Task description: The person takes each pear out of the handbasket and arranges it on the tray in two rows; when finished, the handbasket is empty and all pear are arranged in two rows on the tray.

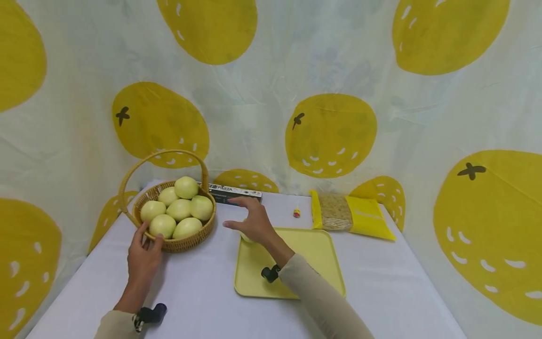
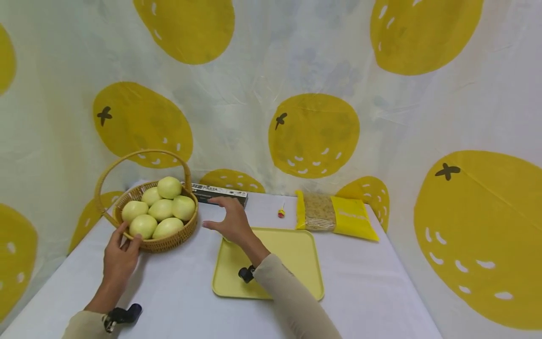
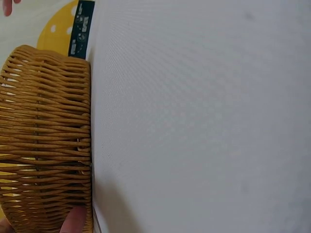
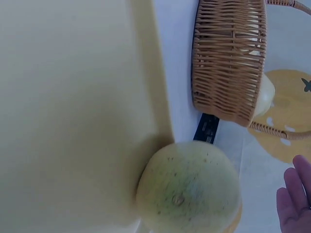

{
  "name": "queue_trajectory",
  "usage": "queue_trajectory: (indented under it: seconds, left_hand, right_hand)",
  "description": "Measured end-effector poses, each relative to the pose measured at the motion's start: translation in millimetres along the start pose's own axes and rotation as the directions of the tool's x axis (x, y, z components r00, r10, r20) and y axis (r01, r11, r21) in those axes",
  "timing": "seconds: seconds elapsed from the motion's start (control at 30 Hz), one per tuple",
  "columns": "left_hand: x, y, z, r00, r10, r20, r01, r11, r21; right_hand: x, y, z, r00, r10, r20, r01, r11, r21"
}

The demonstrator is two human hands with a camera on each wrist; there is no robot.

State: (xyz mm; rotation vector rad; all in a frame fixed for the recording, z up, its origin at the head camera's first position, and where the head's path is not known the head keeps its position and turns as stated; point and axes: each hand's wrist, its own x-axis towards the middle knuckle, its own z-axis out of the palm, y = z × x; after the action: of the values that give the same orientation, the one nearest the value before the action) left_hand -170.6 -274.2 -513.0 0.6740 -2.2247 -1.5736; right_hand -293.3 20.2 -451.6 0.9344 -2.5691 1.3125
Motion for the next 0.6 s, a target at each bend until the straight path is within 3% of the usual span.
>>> queue_trajectory:
  seconds: [0.6]
  left_hand:
    - [-1.2, 0.0, 0.9, 1.000, 0.020, -0.009, -0.020, 1.000, -0.008]
  right_hand:
    - [32.9, -16, 46, 0.999, -0.037, 0.025, 0.036, 0.998, 0.046]
